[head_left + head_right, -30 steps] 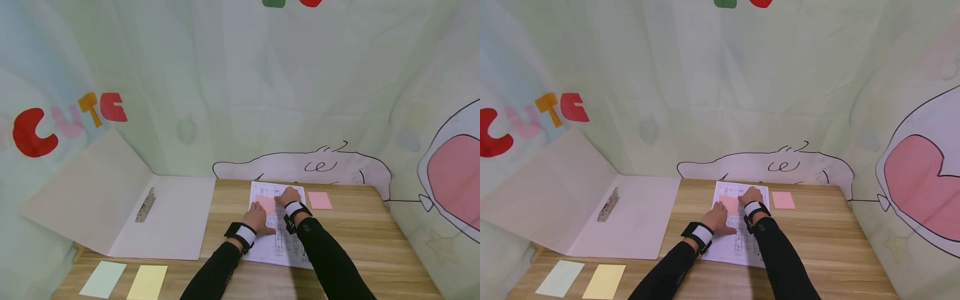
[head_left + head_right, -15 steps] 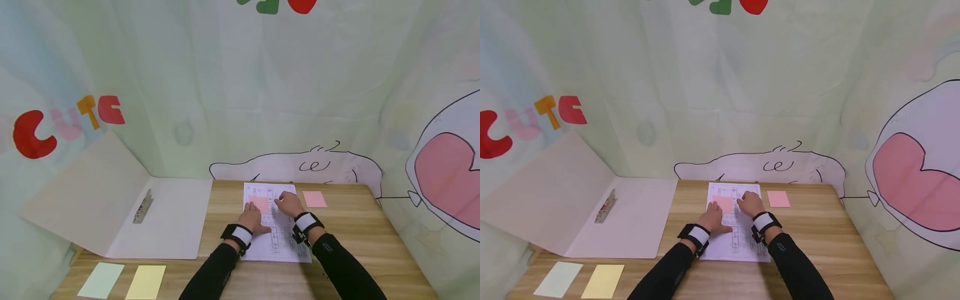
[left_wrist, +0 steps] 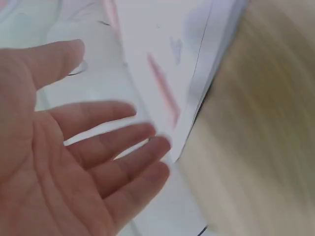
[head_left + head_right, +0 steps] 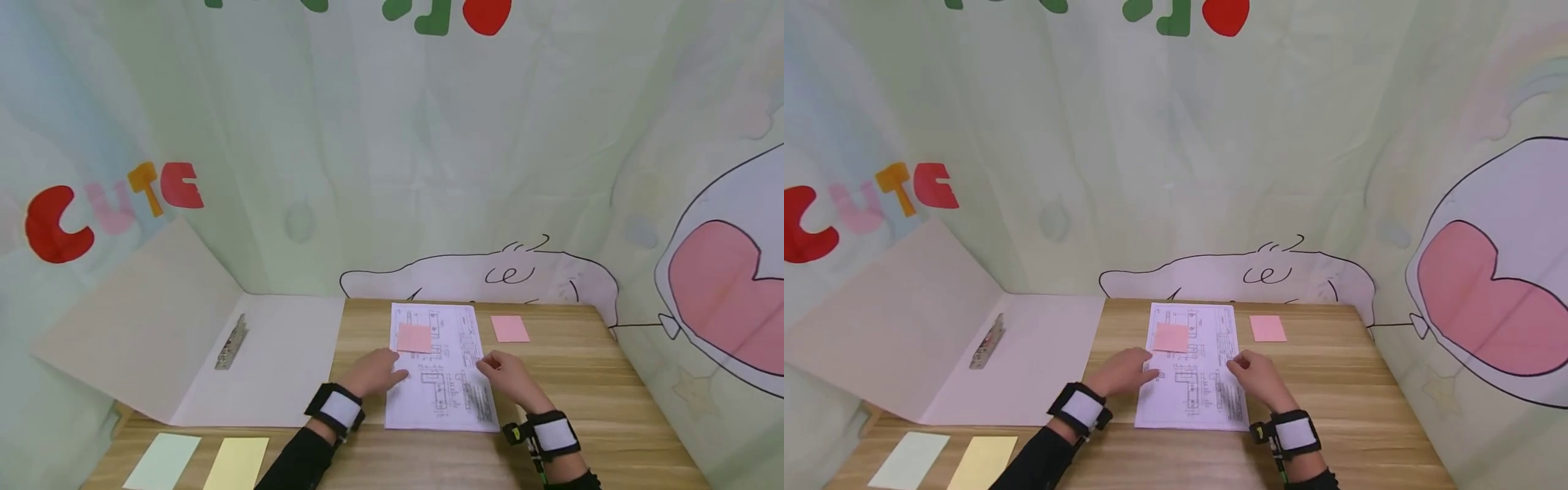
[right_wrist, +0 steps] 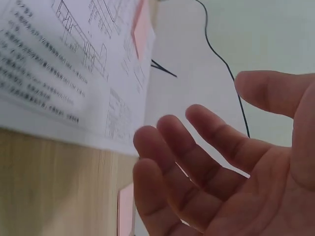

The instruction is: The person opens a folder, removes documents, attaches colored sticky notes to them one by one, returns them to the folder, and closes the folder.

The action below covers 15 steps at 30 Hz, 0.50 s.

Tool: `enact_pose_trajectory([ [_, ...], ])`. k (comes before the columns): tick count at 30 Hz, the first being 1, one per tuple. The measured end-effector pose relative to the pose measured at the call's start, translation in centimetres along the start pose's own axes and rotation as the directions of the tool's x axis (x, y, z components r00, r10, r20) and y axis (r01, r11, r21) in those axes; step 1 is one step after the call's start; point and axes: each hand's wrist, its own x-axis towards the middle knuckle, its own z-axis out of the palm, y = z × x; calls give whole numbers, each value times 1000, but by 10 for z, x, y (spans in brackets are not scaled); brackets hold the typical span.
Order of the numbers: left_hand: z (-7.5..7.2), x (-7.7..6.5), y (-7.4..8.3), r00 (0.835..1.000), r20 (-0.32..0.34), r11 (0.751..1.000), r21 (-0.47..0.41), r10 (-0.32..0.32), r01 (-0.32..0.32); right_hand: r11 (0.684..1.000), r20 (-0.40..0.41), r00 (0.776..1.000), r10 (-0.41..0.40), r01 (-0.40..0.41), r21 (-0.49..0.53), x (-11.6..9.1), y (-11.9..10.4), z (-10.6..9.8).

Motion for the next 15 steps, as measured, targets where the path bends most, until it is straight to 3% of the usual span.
enact_pose_trajectory([
  [3, -9, -28, -10, 997, -37, 997, 33, 70, -69, 999, -5, 1000, 1, -1, 43, -11, 11, -3],
  [7, -18, -64, -23, 995, -69, 992, 108, 72, -64, 996, -15, 1000, -4, 6, 89, -21, 25, -5],
  [11, -25, -94, -36, 999, -40, 995, 97, -13, 17, 991, 4, 1000, 25, -25, 133, -25, 38, -7],
  [15, -33, -118, -50, 992, -45, 986, 118, -114, 119, 987, 15, 999, 37, -39, 153, -24, 42, -15],
])
